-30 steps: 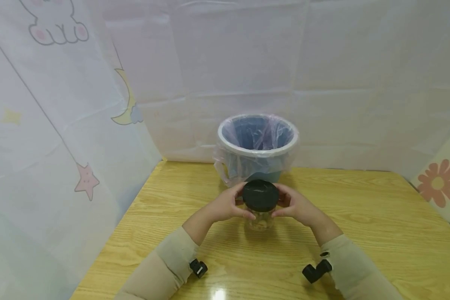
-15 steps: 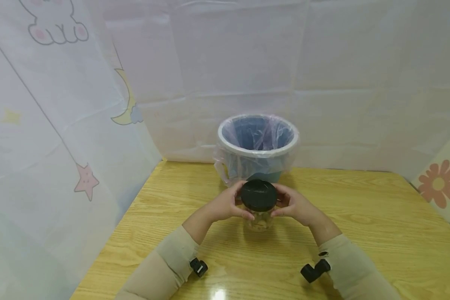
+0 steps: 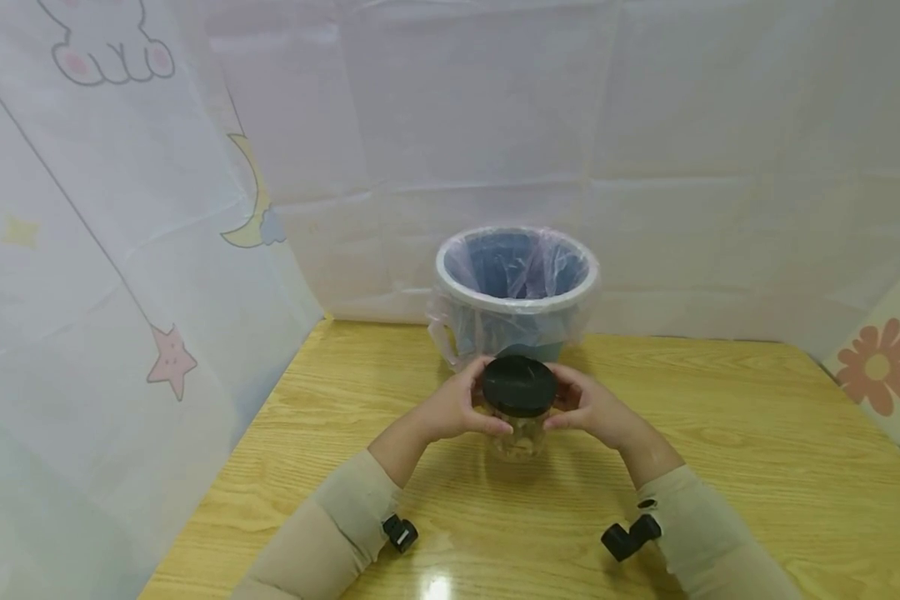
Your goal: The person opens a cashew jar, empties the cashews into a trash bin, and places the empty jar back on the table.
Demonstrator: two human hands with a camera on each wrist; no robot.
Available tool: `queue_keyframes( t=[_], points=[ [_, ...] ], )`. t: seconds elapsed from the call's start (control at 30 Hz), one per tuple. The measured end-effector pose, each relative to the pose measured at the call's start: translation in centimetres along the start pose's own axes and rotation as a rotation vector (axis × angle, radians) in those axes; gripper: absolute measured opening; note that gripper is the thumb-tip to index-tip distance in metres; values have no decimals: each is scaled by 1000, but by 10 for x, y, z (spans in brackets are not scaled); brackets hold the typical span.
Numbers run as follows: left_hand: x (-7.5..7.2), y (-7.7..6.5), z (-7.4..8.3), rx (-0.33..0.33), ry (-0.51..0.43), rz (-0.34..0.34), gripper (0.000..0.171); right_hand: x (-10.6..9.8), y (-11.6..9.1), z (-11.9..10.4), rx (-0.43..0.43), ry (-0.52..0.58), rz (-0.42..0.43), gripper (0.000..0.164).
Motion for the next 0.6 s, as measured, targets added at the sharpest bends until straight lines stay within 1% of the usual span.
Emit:
queue_keyframes(
  t=[0.1,0.23,0.4,0.47,0.6],
  points=[
    [-2,0,3,-1,17,20,76,-1,0,0,8,-5,10,67],
    [-2,1,4,-4,9,41,74,-1,0,-2,2,15,1,65],
    [-5,2,7,34,-12,86,73,1,0,-5,-20,45,-18,61],
    [-6,2,9,47,-11,99,72,1,0,-6,-18,51,-13,61],
    [-7,2,10,51,-2,109,72,1,-1,-5,-15,67,-2,62]
  ],
)
Point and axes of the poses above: each hand's wrist, its own y-axis towards the middle knuckle, its own x-axis out of the palm, z = x × y, the point moved 9 cm from there along y, towards the middle knuckle, and after that the axes turned 13 degrees about y, right-handed, at the moved point
